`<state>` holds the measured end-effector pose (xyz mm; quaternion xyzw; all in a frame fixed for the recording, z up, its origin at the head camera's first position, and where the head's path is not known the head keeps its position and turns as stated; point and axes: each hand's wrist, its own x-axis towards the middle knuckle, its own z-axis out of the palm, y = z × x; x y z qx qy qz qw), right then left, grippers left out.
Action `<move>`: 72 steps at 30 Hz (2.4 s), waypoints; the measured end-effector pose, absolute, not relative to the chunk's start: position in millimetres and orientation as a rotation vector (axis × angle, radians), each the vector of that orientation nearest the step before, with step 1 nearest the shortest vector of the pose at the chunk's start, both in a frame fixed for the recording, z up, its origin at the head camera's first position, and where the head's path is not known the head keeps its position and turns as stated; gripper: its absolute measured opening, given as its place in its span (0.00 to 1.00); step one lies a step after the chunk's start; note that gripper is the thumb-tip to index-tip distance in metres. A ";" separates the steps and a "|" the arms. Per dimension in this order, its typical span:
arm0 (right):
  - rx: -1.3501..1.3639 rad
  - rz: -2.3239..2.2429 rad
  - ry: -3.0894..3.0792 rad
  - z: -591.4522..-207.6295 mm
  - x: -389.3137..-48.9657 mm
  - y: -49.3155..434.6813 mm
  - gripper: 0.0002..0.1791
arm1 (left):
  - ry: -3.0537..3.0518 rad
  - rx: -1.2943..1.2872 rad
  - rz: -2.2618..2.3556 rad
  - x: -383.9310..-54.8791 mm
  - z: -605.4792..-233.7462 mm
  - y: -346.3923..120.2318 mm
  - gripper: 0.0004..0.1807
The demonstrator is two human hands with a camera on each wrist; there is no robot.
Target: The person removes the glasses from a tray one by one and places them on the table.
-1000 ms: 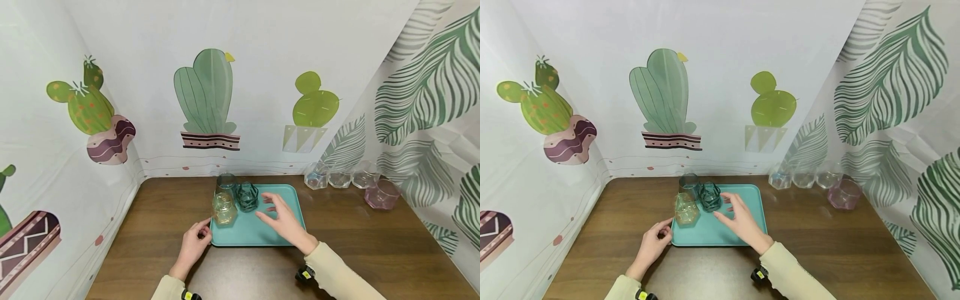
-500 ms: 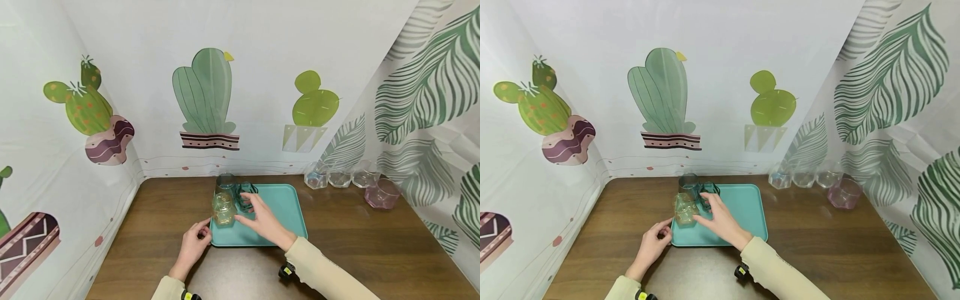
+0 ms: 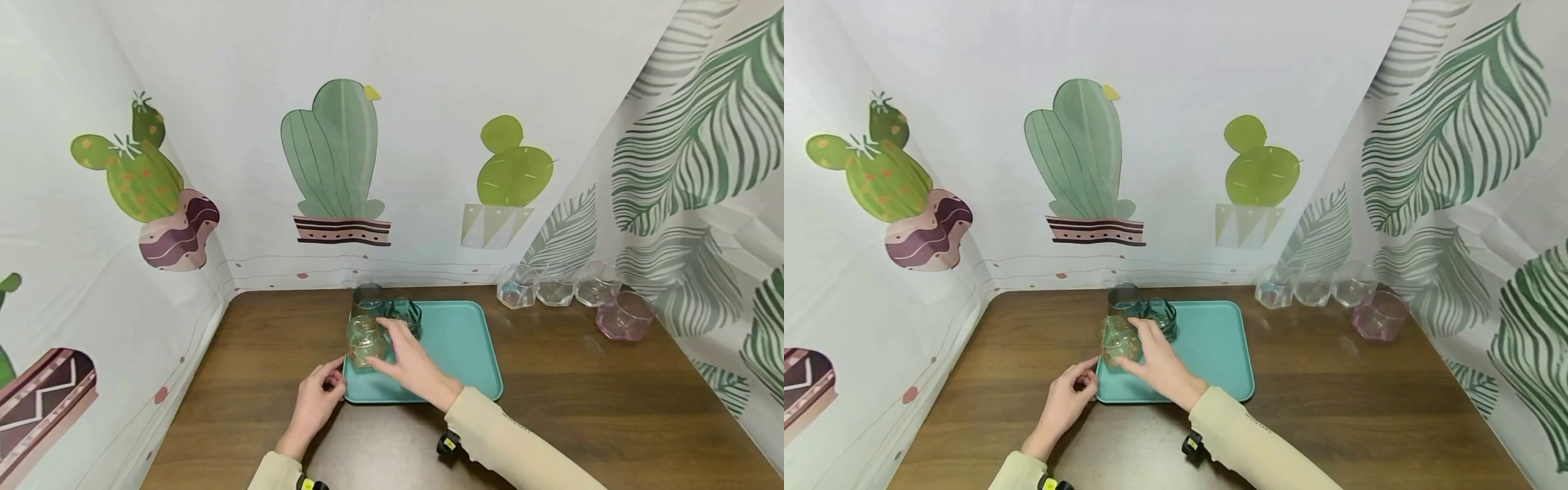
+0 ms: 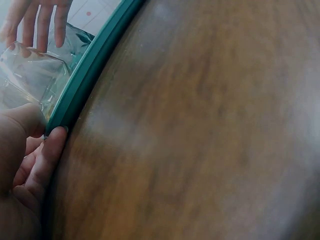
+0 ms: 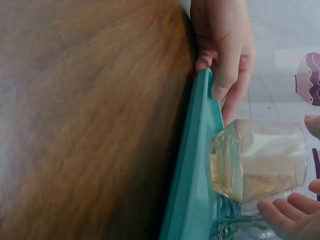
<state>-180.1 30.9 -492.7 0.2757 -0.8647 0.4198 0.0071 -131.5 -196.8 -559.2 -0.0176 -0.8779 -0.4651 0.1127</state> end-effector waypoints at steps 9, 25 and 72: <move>0.820 1.359 -2.691 -498.0 -180.9 16.1 0.47 | -2.558 -0.068 -1.355 -131.9 -559.8 -196.4 0.23; 0.728 1.321 -2.710 -506.9 -189.3 -3.3 0.48 | -2.555 -0.073 -1.339 -132.2 -560.2 -196.7 0.22; 0.690 1.516 -2.648 -504.6 -155.8 65.8 0.46 | -2.562 -0.047 -1.379 -131.2 -558.9 -196.9 0.23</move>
